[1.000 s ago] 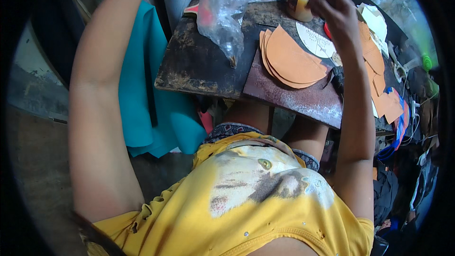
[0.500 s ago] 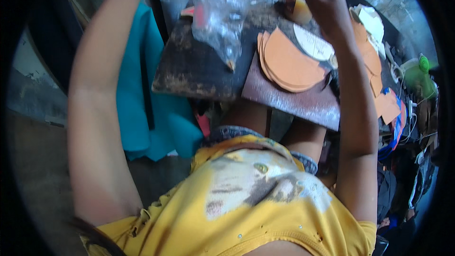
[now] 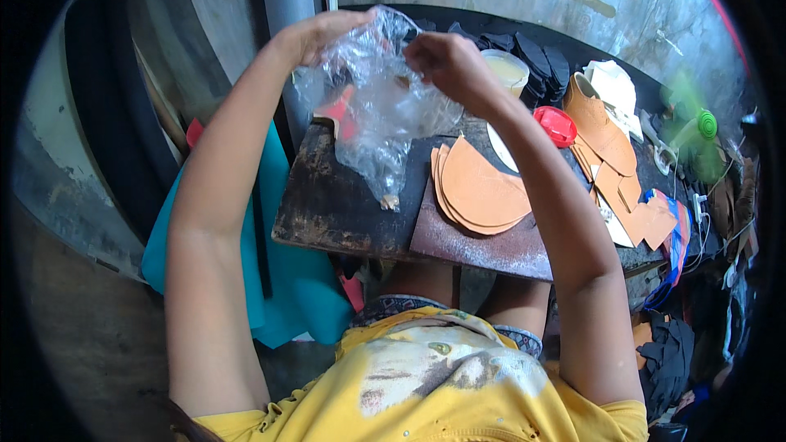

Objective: The person uses a hammer and punch to make holes in tan leather pieces on a workbench. They then handle pink foam pieces, stacking and aligning them on the bench.

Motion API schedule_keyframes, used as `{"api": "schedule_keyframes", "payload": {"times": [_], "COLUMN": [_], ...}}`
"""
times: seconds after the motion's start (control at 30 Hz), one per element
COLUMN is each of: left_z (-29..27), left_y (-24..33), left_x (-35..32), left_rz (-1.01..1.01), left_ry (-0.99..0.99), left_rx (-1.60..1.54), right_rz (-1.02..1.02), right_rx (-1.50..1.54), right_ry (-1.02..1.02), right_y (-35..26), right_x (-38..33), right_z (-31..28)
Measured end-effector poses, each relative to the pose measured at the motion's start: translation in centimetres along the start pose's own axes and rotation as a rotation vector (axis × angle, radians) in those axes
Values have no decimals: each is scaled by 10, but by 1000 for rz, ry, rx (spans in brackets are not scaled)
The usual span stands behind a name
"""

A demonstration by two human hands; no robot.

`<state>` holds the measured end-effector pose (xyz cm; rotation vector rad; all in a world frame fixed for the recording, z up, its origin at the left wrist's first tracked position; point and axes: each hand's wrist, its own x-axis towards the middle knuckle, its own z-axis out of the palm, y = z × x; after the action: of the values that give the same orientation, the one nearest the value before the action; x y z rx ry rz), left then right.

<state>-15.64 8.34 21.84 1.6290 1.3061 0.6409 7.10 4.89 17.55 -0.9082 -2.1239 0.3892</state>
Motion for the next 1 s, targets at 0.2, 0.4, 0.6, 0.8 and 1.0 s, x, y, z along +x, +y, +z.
{"api": "schedule_keyframes", "payload": {"times": [0.2,0.4,0.6,0.8,1.0], "left_z": [-22,-70,-92,-52,-14], "left_y": [10,8,12,60,61], "left_x": [-6,25,44,25,0], "left_rz": [137,320,245,399,542], "left_ry": [37,-219,71,-40,-12], "left_rx": [8,-250,-150,-532,-416], "right_rz": [-485,-387,-298,-335,-825], "right_rx": [-697,-255,-374,-347,-391], "right_ry": [182,170,116,-171,-161], "right_y": [14,11,-9,-18,5], "right_x": [-16,27,60,78,107], "right_z": [-10,-64,-100,-94,-74]}}
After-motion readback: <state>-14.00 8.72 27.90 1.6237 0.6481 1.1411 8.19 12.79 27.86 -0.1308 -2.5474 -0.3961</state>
